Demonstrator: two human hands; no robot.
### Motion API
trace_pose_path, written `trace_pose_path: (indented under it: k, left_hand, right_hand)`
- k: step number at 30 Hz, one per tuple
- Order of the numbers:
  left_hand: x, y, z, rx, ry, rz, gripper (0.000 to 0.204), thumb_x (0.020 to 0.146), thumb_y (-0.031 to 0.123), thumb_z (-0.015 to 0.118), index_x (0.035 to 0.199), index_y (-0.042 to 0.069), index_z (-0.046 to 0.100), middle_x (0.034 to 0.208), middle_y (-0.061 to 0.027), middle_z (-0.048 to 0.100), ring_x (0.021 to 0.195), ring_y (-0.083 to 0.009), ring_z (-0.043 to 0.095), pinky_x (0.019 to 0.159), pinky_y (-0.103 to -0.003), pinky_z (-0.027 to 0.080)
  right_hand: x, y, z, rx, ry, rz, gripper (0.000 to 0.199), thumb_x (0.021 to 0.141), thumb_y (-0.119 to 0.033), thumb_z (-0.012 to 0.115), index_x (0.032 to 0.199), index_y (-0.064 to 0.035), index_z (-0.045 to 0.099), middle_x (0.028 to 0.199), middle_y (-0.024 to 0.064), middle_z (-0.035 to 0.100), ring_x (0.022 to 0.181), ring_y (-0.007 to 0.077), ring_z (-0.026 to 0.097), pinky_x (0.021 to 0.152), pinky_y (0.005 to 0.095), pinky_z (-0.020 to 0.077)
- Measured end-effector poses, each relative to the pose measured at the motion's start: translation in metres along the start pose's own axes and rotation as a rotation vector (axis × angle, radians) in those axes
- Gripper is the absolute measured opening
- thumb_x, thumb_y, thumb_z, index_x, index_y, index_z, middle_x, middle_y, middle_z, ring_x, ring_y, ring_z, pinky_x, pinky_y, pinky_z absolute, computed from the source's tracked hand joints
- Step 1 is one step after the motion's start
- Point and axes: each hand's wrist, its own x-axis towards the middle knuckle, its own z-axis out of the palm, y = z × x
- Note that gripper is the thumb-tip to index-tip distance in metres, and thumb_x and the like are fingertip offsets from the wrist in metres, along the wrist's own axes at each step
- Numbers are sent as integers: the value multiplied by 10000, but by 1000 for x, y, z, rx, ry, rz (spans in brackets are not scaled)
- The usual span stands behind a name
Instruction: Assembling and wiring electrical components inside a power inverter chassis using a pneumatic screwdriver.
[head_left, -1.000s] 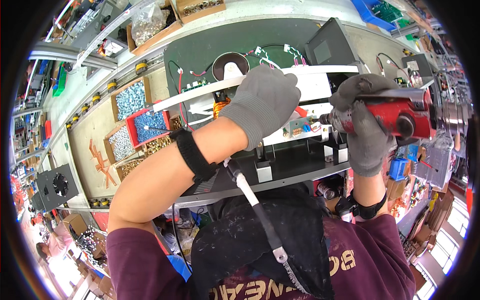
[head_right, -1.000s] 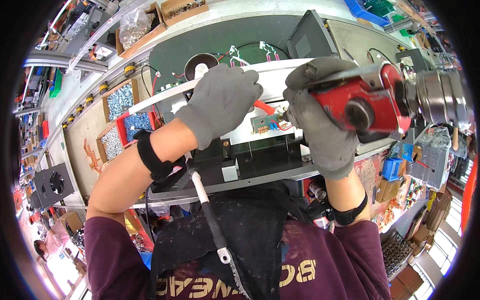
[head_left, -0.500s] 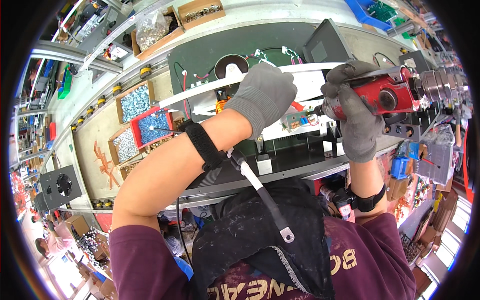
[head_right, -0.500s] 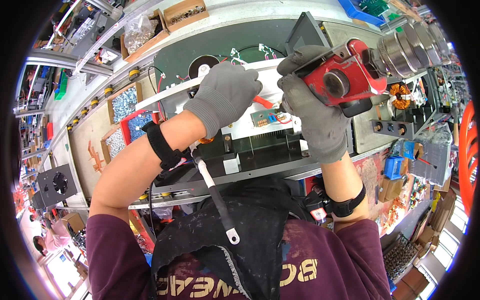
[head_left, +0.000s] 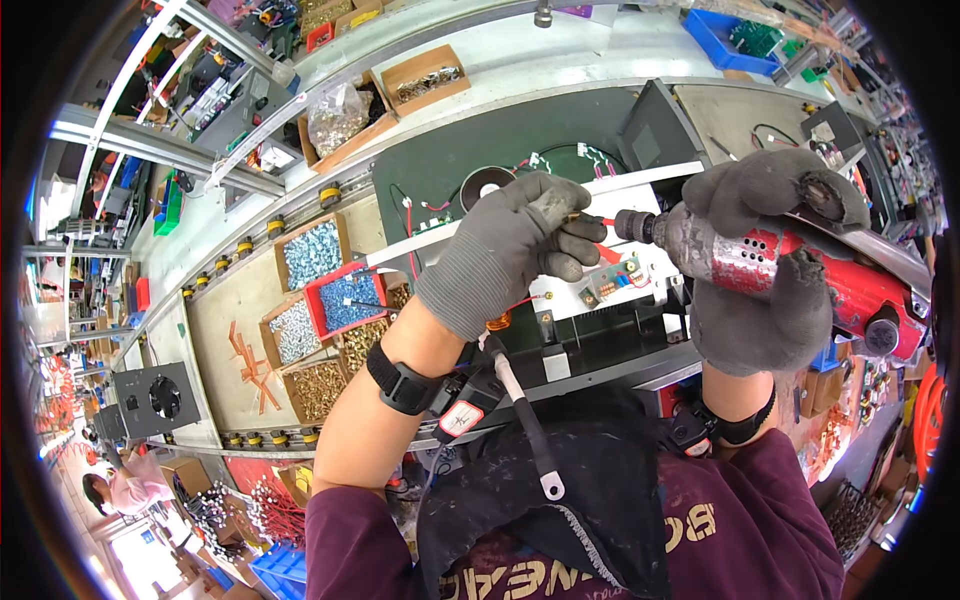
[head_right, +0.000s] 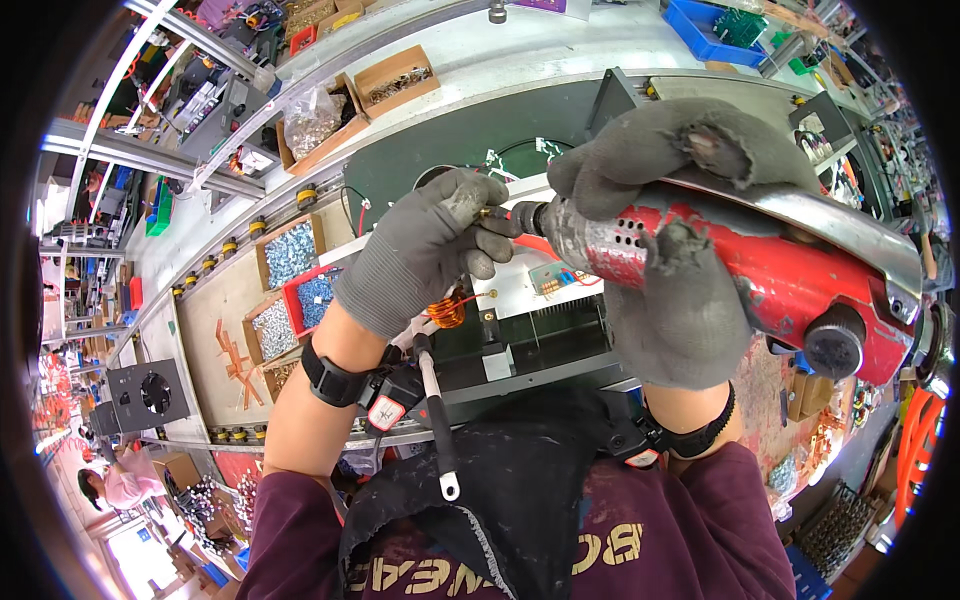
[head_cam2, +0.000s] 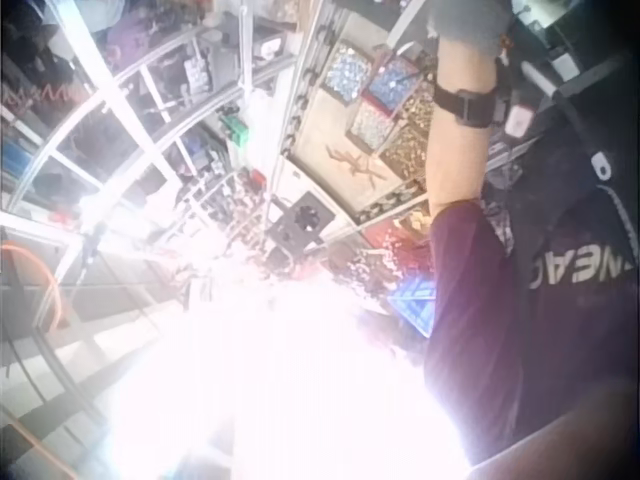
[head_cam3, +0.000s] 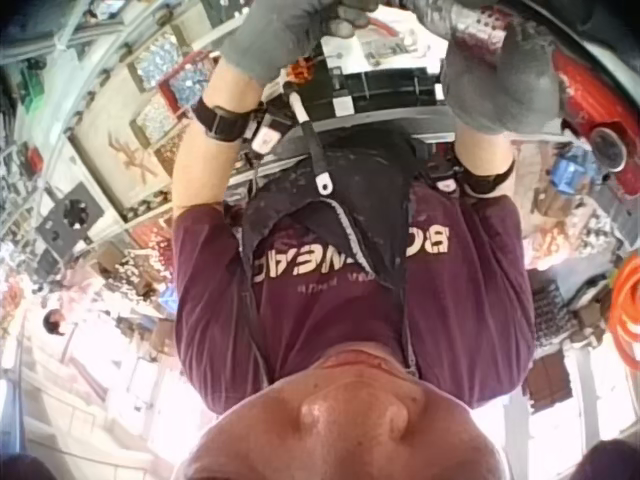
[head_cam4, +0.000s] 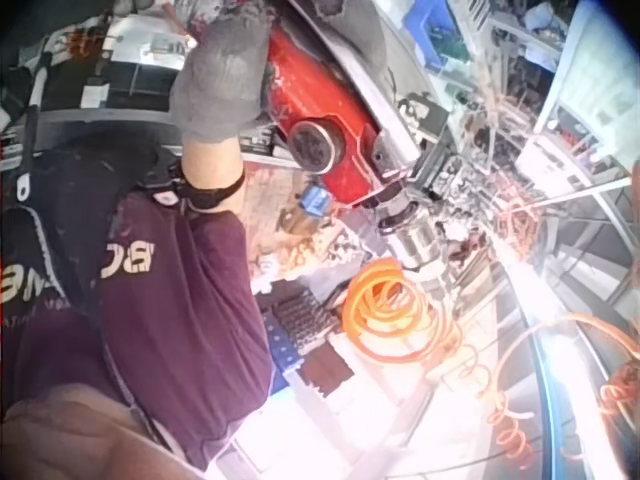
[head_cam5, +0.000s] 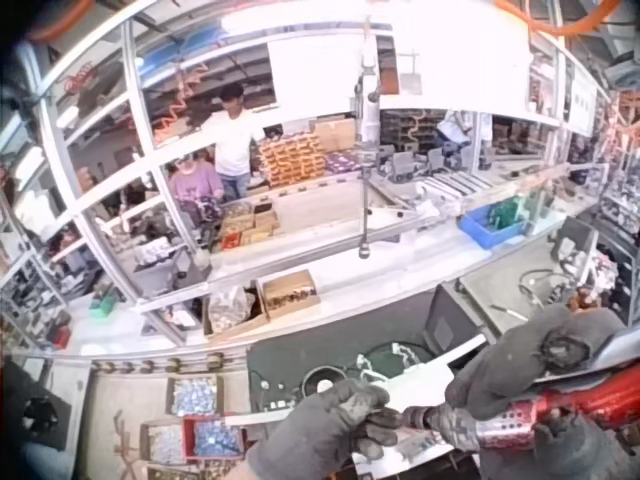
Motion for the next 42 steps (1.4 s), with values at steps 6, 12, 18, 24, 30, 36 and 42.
trace_pose_path:
  k: [6,12,18,24,30,36,42]
  left_hand:
    - [-7,-10,-2,-44,63,51,288,878,289,593,988,30,528,758,-50,531,591,-94,486,462,-184,384]
    - [-9,-6,3,-5,58,-1,293,878,311,595,923,29,532,683,-17,472,512,-62,370,434,-175,295]
    - [-20,4,22,34,154,-74,346,923,337,512,947,-1,579,580,-11,512,421,-53,409,378,-188,291]
    - [-87,28,2,1279,-2,440,502,833,455,572,1117,42,581,979,-98,589,834,-127,574,727,-258,459]
    - [-122,-23,12,1165,60,455,294,819,335,601,1057,162,595,1002,-85,594,807,-216,614,739,-331,492]
    - [-77,-3,-1,945,559,424,254,911,215,506,1140,111,542,806,-72,620,666,-148,606,606,-276,479]
    - [-18,-9,8,2126,193,517,224,724,107,577,923,168,661,855,-6,566,714,-184,561,663,-302,435]
  right_hand:
    - [-2,0,7,-92,-85,45,363,774,-264,663,971,-20,480,818,86,463,699,199,459,565,339,427]
    - [-2,0,1,-182,-111,68,368,772,-275,671,933,-7,476,756,86,451,666,204,467,548,305,436]
    - [8,-13,8,25,-482,78,464,790,-325,668,1089,-56,438,971,111,472,834,241,496,669,354,459]
    - [21,-41,-28,53,-417,190,351,780,-320,568,928,-36,424,788,71,403,748,192,382,624,317,392]
    - [20,-40,-31,-48,-190,7,424,759,-327,588,995,-14,424,830,76,391,755,189,355,618,309,385]
    - [12,-27,-55,-50,-217,146,424,755,-343,588,969,-11,435,818,78,397,744,182,359,597,299,366]
    - [3,-17,-70,-112,-19,313,414,732,-343,595,906,-5,429,762,66,394,666,166,371,555,281,323]
